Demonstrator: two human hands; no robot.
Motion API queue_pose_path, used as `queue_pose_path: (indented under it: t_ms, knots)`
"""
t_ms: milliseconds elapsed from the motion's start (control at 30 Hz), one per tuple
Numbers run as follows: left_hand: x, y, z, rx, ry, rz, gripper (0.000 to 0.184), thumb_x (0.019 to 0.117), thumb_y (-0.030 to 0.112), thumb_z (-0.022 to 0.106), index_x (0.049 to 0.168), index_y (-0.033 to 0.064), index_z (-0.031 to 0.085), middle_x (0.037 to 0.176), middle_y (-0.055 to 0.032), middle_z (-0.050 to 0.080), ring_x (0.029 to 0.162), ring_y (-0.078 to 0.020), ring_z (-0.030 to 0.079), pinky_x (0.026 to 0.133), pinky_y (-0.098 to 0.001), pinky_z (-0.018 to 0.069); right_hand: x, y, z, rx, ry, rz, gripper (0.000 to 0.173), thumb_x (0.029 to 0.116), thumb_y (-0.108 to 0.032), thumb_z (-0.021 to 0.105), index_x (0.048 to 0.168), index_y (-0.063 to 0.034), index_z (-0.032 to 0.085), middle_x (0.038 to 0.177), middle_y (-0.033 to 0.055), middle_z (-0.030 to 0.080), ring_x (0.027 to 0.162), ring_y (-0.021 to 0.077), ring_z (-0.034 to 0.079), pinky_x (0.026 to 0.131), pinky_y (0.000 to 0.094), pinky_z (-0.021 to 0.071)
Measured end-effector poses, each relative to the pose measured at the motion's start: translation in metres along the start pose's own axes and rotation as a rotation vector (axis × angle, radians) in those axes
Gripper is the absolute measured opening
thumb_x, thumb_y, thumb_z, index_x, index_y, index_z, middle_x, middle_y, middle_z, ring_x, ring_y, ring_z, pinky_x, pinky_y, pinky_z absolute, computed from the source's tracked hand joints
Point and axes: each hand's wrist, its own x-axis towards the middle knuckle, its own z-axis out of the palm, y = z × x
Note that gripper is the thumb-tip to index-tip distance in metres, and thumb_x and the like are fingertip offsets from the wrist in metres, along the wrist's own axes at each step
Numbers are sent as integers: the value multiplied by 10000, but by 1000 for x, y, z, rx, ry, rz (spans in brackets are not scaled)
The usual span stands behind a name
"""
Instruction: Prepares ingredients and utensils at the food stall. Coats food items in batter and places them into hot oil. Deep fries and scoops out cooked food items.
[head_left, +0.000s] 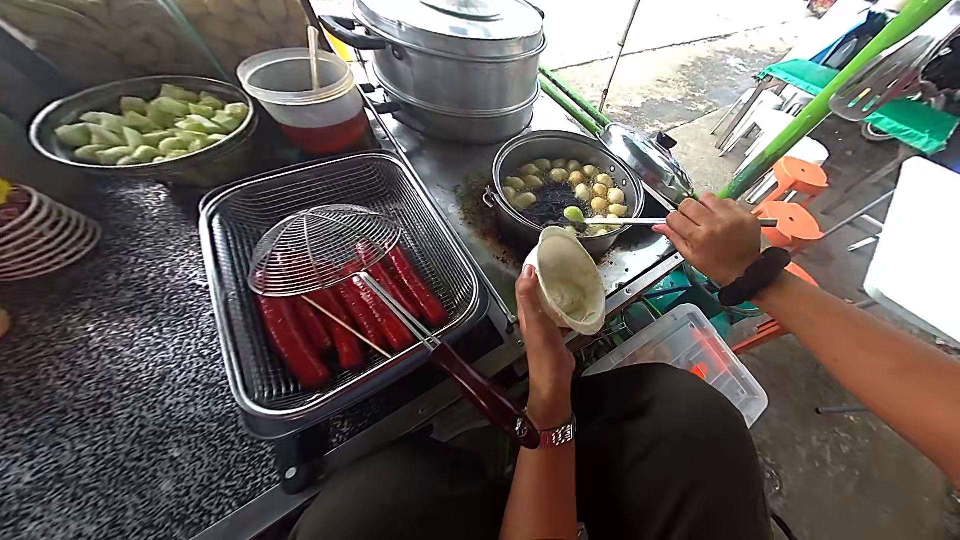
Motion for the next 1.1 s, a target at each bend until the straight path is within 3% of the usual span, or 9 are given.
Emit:
queue_pose_path:
  t_ms: [200,267,400,533,700,867,967,1033,1100]
  knots:
    - [-2,4,0,-48,-6,5,488,1067,539,342,1355,228,585,1140,-58,707,1013,-186,704,785,-378,609,12,12,-40,481,-35,237,436,957,-374,707,867,52,685,825,208,661,713,332,650,602,509,504]
    - [-2,6,0,-51,-15,1,488,1061,551,354,1338,228,594,1122,-51,711,992,-177,708,773,-368,610,15,20,-57,521,-12,85,485,935,-434,712,789,26,665,726,153,625,606,235,590,536,401,452]
    - [-4,8,2,-54,-35,-16,506,1049,576,361,1323,226,602,1109,-55,715,978,-181,714,765,-370,615,20,21,-74,290,-19,-269,555,1009,-445,567,668,-8,575,628,144,556,539,306,584,429,424,391]
    - [-4,10,1,-60,-35,-1,475,1057,544,366,1314,226,608,1102,-43,715,975,-171,713,765,-366,612,14,8,-76,379,-58,-269,542,982,-470,592,634,-55,559,603,79,516,518,231,536,432,370,361]
    - [0,-1,0,-2,-51,67,512,1041,536,422,1393,183,533,1135,-54,693,1000,-156,692,826,-351,595,-6,-13,-76,996,-332,296,345,837,-332,838,661,-133,618,578,-57,579,477,12,504,417,172,391]
    - [3,-6,1,30,-19,9,519,1061,520,397,1443,183,494,1184,-102,678,1032,-206,683,818,-392,587,-1,-7,-65,1391,-605,1003,330,1002,-172,656,685,-99,597,534,-25,544,391,3,385,377,141,306]
    - [2,-7,1,17,-8,2,501,1063,518,390,1416,191,527,1185,-97,678,1044,-203,678,832,-396,582,10,3,-41,1004,-484,942,360,965,-262,719,684,-100,563,545,-38,510,438,40,393,438,216,326]
    - [2,-6,0,7,-6,8,494,1061,511,404,1420,197,531,1216,-96,673,1081,-209,668,858,-404,576,11,6,-26,616,-378,691,412,932,-354,760,774,5,633,679,124,586,621,272,560,587,495,438]
    - [2,-4,0,2,2,14,483,1066,499,395,1414,192,528,1221,-92,667,1092,-201,663,873,-399,571,5,2,-12,311,-207,359,439,975,-351,684,812,54,633,771,218,632,709,416,662,562,573,485]
